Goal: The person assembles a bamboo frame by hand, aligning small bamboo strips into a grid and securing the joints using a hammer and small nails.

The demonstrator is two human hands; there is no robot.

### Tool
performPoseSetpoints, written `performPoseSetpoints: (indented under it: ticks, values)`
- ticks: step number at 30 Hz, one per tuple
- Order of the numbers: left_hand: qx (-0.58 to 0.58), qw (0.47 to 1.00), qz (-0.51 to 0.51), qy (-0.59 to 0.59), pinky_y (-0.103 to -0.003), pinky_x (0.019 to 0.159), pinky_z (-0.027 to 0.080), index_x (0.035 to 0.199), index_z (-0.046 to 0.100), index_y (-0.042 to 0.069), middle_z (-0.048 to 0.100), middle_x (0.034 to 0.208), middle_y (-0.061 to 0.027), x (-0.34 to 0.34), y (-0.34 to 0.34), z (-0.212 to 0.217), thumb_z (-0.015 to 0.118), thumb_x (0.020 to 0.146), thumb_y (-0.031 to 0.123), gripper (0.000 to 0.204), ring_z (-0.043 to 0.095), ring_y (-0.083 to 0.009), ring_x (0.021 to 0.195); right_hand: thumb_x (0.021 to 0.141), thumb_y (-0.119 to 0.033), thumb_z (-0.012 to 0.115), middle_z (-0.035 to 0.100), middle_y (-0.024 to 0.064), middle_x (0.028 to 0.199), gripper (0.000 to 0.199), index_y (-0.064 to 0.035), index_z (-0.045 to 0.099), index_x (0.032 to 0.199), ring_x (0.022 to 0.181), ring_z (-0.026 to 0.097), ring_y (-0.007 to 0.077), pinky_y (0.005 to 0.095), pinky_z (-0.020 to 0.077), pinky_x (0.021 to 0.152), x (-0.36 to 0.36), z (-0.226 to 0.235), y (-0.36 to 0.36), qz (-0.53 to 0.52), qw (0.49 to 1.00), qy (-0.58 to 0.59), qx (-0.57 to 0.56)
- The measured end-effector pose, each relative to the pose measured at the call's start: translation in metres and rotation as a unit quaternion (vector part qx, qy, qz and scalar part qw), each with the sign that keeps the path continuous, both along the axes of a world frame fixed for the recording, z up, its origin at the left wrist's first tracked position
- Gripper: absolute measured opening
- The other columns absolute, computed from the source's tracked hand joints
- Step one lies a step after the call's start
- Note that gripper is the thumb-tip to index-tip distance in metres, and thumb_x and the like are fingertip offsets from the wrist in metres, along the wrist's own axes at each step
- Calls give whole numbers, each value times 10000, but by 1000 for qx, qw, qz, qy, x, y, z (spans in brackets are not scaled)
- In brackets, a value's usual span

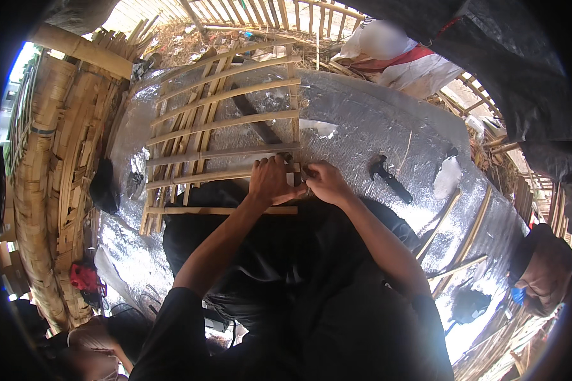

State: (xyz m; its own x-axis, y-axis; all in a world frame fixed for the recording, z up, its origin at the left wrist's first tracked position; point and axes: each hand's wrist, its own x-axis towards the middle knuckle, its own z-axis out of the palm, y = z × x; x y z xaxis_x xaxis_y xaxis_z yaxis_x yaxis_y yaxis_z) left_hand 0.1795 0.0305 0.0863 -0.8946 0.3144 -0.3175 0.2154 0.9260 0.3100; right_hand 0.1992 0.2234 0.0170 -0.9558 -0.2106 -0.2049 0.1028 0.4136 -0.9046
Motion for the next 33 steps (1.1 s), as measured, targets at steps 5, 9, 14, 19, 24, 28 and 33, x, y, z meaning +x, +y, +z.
performPoseSetpoints:
  ticks: [5,9,14,19,24,28,33]
  values:
    - [-8,1000,-2,-18,-460,1017,431,1213,549,-88,651,1122,-199,0,-4,6,771,659,665,961,637,-366,1092,813,-134,745,671,224,966,263,39,692,1004,873,679,394,443,547,779,-2,27,-5,29,993,65,95]
    - [-9,1000,7,-20,-467,1031,420,1249,513,-103,649,1146,-214,2,-4,9,773,653,666,1006,628,-365,1103,822,-134,736,663,219,927,224,44,681,947,869,671,397,454,546,772,-11,41,-6,92,984,69,135]
    - [3,1000,10,14,-476,1024,417,1242,497,-110,644,1134,-236,6,-3,4,773,656,667,1012,623,-369,1106,840,-145,734,667,200,856,199,36,669,891,814,679,392,447,553,745,-8,40,-6,43,984,133,108]
    - [7,1000,13,13,-481,992,417,1196,511,-98,641,1104,-238,8,-5,3,765,662,675,973,622,-370,1073,863,-183,739,697,192,862,208,11,685,916,803,703,370,428,561,722,-2,48,-24,-48,993,69,78]
    - [25,999,5,40,-494,977,417,1174,516,-90,638,1084,-228,11,-8,-6,750,658,714,983,618,-374,1068,886,-219,740,714,185,852,237,1,686,957,801,720,324,414,560,717,-8,32,-27,-54,995,42,75]
    - [26,998,4,60,-498,959,426,1164,520,-84,636,1100,-223,12,-9,-13,742,649,741,997,617,-380,1074,894,-222,747,714,140,815,238,-2,665,934,743,712,222,370,548,683,-8,32,-29,-67,996,23,57]
    - [25,999,5,30,-488,964,429,1176,530,-65,638,1120,-223,11,-11,-7,741,645,751,996,619,-376,1097,850,-112,735,669,111,858,202,-22,623,991,792,684,213,344,538,716,-9,31,-21,-14,1000,12,14]
